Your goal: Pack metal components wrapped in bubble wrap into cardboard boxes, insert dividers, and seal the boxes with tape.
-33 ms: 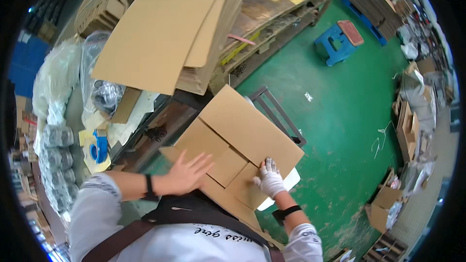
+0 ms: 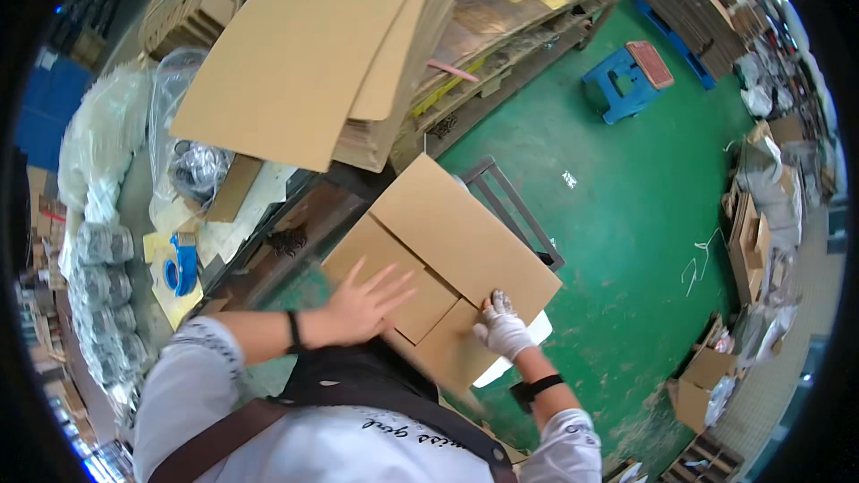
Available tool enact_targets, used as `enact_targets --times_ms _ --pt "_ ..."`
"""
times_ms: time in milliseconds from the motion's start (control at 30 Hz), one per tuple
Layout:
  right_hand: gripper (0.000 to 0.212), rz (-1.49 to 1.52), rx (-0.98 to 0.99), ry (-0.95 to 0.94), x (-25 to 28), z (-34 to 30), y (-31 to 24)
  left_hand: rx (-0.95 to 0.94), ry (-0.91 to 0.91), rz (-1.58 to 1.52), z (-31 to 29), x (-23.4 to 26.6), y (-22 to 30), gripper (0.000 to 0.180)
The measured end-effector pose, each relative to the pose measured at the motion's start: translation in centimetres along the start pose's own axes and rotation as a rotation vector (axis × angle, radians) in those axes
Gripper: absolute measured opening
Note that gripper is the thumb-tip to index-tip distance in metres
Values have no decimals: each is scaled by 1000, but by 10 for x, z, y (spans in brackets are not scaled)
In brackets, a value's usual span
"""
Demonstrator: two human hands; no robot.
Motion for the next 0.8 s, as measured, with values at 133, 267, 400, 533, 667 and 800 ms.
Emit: enact_targets --times_ms 133,267,400,533,667,800 --pt "57 469 33 -333 39 8 30 263 195 -107 120 -82 -78 57" --pt "40 273 -106 230 173 -18 -82 324 69 -83 104 -126 -98 59" --pt "33 292 569 -10 182 18 -364 506 35 -265 167 -112 -147 61" --pt "49 32 999 -92 133 85 -575 592 67 -398 192 -88 -201 64" --pt "59 -532 962 -252 22 130 -718 803 82 -528 66 -172 -317 67" --pt "54 -623 754 -98 34 173 -705 727 99 -704 -44 -252 -274 69"
Point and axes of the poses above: each hand's wrist, its own z-axis towards the middle knuckle, its own x-axis out of the back of the hand, y = z × x, the point moved 10 cm from there along z, towards the middle knuckle, and after that the axes turned 13 degrees about -y, right-handed, at the moved point
